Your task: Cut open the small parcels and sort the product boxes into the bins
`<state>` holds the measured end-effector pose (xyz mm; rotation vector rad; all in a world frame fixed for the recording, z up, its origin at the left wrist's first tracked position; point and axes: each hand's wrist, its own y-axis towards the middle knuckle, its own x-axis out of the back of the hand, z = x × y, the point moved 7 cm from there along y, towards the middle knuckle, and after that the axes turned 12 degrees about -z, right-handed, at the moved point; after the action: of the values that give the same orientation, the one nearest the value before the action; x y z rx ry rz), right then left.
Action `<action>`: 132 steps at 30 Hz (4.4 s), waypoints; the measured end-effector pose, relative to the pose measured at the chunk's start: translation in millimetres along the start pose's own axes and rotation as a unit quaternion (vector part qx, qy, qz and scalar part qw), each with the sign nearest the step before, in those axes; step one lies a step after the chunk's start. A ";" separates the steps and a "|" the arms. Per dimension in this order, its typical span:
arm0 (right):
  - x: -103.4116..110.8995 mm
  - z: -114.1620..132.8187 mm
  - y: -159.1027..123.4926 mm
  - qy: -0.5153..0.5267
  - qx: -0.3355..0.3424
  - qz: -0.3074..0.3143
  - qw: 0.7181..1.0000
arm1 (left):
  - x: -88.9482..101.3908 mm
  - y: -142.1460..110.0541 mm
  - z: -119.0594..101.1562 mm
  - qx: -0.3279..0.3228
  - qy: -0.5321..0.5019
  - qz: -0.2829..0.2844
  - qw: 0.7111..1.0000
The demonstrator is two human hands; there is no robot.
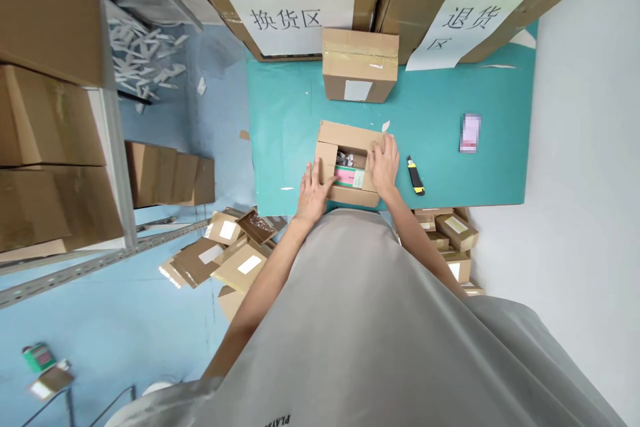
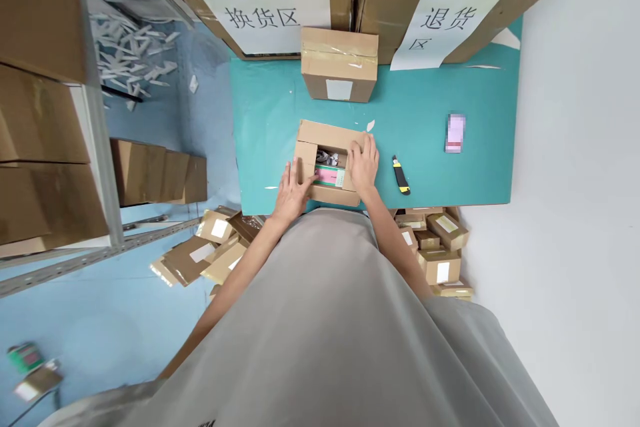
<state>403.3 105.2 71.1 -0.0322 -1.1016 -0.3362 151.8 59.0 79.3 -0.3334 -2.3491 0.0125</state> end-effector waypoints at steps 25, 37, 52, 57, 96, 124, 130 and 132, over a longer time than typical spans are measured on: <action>52.8 -13.9 -71.3 -0.001 0.009 0.107 0.994 | 31.6 20.0 -0.3 0.010 0.020 -0.058 0.998; 6.9 31.9 -51.6 -0.105 0.139 0.271 0.947 | 2.5 31.9 -41.6 -0.108 0.103 0.044 0.988; -26.4 34.0 -34.3 -0.215 0.185 0.332 0.900 | 37.9 23.2 18.9 -0.021 0.026 -0.122 0.992; -30.4 42.8 -33.3 -0.226 0.153 0.339 0.900 | 39.8 22.5 20.2 -0.015 0.004 -0.134 0.991; 93.8 88.9 55.8 0.338 -0.081 -0.035 0.937 | 41.1 12.0 -50.2 0.174 -0.339 -0.182 0.906; 102.5 103.1 91.8 0.368 0.029 -0.021 0.929 | 34.7 2.4 -49.9 0.291 -0.547 -0.065 0.782; 87.1 96.4 86.5 0.384 -0.039 -0.030 0.922 | 65.1 3.0 -67.8 0.135 -0.315 -0.215 0.914; 82.0 92.2 86.3 0.413 -0.055 -0.032 0.909 | 63.8 2.0 -63.1 0.147 -0.357 -0.195 0.902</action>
<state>381.0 184.2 197.4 0.0453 -0.2400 -0.4164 152.1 70.8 168.3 0.3642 -3.0382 0.3462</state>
